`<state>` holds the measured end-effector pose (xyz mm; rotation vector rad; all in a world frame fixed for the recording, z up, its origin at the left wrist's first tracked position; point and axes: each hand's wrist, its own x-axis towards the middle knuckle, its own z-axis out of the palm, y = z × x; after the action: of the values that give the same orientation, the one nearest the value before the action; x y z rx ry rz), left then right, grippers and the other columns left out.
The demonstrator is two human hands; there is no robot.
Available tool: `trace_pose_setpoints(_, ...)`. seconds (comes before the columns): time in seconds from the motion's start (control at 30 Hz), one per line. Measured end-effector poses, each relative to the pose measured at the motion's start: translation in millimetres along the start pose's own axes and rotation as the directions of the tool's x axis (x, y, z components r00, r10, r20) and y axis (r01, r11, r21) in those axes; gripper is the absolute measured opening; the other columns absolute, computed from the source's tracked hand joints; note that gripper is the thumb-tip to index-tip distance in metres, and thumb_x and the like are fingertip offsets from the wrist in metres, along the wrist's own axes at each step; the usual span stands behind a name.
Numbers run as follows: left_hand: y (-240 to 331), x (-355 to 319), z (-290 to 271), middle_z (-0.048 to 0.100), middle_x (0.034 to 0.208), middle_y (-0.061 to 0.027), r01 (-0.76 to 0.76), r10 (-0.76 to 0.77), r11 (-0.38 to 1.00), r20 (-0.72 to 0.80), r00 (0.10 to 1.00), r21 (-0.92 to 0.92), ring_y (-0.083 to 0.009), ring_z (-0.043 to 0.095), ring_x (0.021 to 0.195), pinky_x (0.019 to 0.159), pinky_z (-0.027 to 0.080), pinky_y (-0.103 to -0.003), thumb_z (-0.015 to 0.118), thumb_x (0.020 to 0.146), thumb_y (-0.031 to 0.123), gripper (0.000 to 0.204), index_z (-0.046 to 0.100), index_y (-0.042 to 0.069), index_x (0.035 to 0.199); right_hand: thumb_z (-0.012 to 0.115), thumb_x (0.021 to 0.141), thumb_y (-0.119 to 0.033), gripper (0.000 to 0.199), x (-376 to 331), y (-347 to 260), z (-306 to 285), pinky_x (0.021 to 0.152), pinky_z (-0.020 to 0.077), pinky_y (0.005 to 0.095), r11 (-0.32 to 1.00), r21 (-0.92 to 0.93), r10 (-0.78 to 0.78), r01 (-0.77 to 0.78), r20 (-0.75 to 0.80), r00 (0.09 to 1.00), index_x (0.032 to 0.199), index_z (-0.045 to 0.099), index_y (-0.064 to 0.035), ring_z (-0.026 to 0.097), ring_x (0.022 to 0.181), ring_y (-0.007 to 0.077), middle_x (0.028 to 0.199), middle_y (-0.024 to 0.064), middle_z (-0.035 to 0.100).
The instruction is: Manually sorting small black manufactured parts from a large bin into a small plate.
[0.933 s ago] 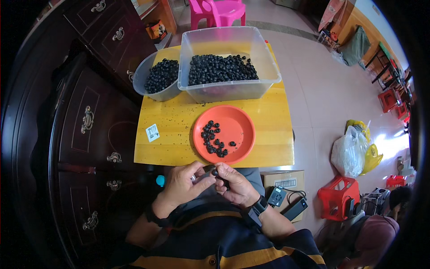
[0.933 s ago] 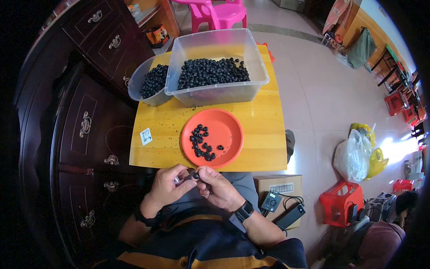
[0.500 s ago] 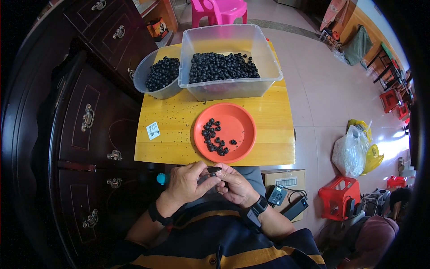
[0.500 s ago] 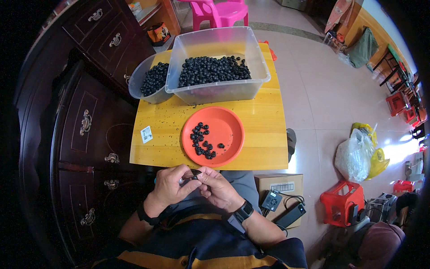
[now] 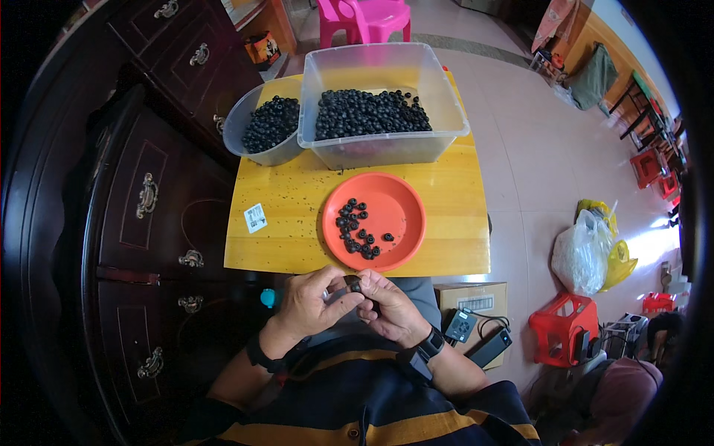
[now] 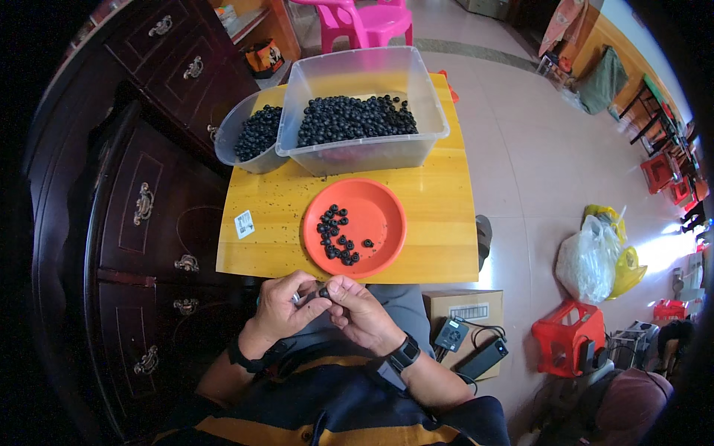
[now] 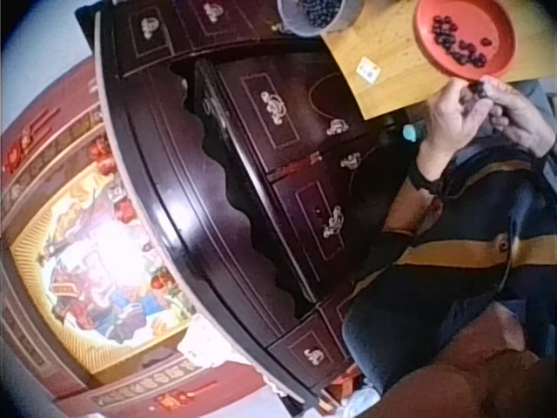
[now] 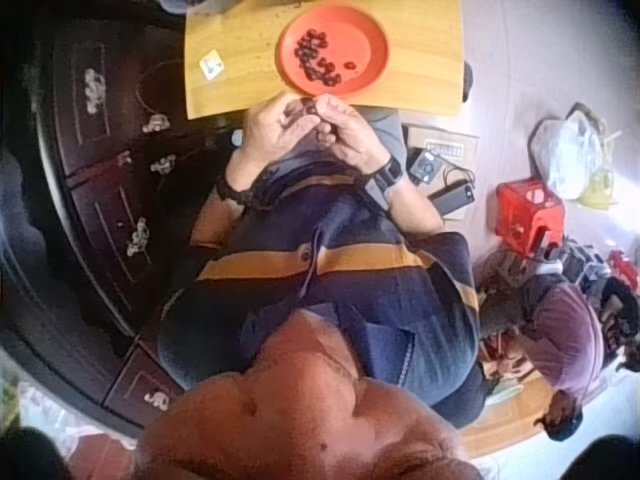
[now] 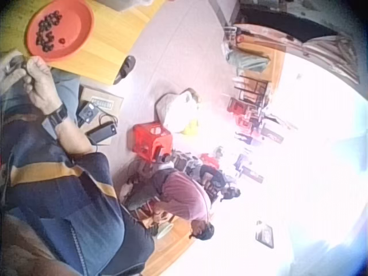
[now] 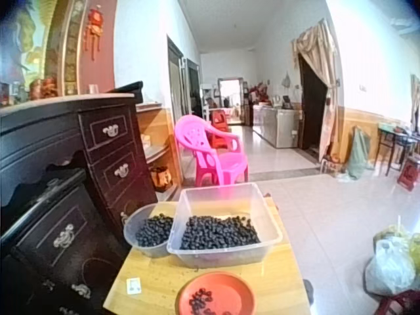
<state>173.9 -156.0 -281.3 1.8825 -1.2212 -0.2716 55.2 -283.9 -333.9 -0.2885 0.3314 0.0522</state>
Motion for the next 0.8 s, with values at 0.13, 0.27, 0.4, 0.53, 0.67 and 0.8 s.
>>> trace_pose_setpoints(0.13,3,0,1,0.06,0.063,-0.0076,0.021,-0.022,0.999,-0.021,1.0,-0.035,-0.0167,0.059,0.054,0.051,0.045,-0.029,0.075,0.082,0.022,0.023,0.06,0.004,0.083,0.061,0.096,-0.023,0.012,2,0,0,0.049,0.0371,0.0146,1.0,-0.015,0.015,-0.015,0.021,1.0,0.095,0.056,-0.012,0.048,0.062,0.0021,0.079,-0.0049,0.055)
trace_pose_setpoints(0.27,0,0,-3,0.06,0.064,-0.0084,0.079,-0.075,0.995,0.051,0.996,-0.066,-0.0195,0.06,0.055,0.053,0.046,-0.031,0.074,0.081,0.019,0.021,0.06,0.004,0.083,0.06,0.097,-0.024,0.012,6,4,-7,0.051,0.0391,0.0161,0.998,-0.005,0.057,-0.057,0.008,0.998,0.096,0.057,-0.012,0.05,0.063,0.0037,0.078,-0.0046,0.056)
trace_pose_setpoints(0.4,-7,15,-23,0.059,0.063,-0.0099,0.12,-0.139,0.989,0.255,0.957,0.087,-0.0233,0.061,0.056,0.054,0.047,-0.033,0.072,0.079,0.018,0.018,0.06,0.004,0.079,0.056,0.099,-0.025,0.015,4,8,-8,0.058,0.0449,0.0189,0.991,0.033,0.134,-0.131,-0.126,0.983,0.104,0.059,-0.0113,0.056,0.071,0.0072,0.091,-0.0008,0.065)
trace_pose_setpoints(0.53,-40,46,-65,0.06,0.062,-0.0084,0.195,-0.192,0.963,-0.034,0.981,0.184,-0.0083,0.052,0.058,0.053,0.044,-0.03,0.069,0.083,0.015,0.018,0.06,0.002,0.075,0.053,0.1,-0.022,0.026,0,8,-9,0.08,0.0525,0.0261,0.972,0.089,0.224,-0.216,-0.087,0.971,0.121,0.056,-0.0078,0.062,0.099,0.0149,0.122,0.0072,0.062)
trace_pose_setpoints(0.67,-33,90,-110,0.059,0.069,-0.0087,0.154,-0.076,0.975,-0.41,0.909,0.162,-0.0149,0.057,0.062,0.06,0.048,-0.03,0.071,0.085,0.018,0.039,0.058,-0.002,0.115,0.047,0.101,-0.021,0.031,-2,5,-9,0.083,0.0528,0.0271,0.974,0.102,0.213,-0.203,-0.092,0.973,0.128,0.053,-0.0059,0.061,0.106,0.017,0.125,0.0084,0.06)
trace_pose_setpoints(0.8,-17,76,-86,0.054,0.065,-0.0087,0.212,-0.185,0.963,-0.166,0.969,0.165,-0.0128,0.051,0.06,0.057,0.044,-0.031,0.071,0.084,0.017,0.023,0.058,0.0,0.091,0.045,0.102,-0.02,0.034,-3,-1,-13,0.071,0.0518,0.0223,0.981,0.083,0.182,-0.175,-0.094,0.979,0.133,0.049,-0.0055,0.062,0.092,0.0132,0.12,0.0079,0.062)
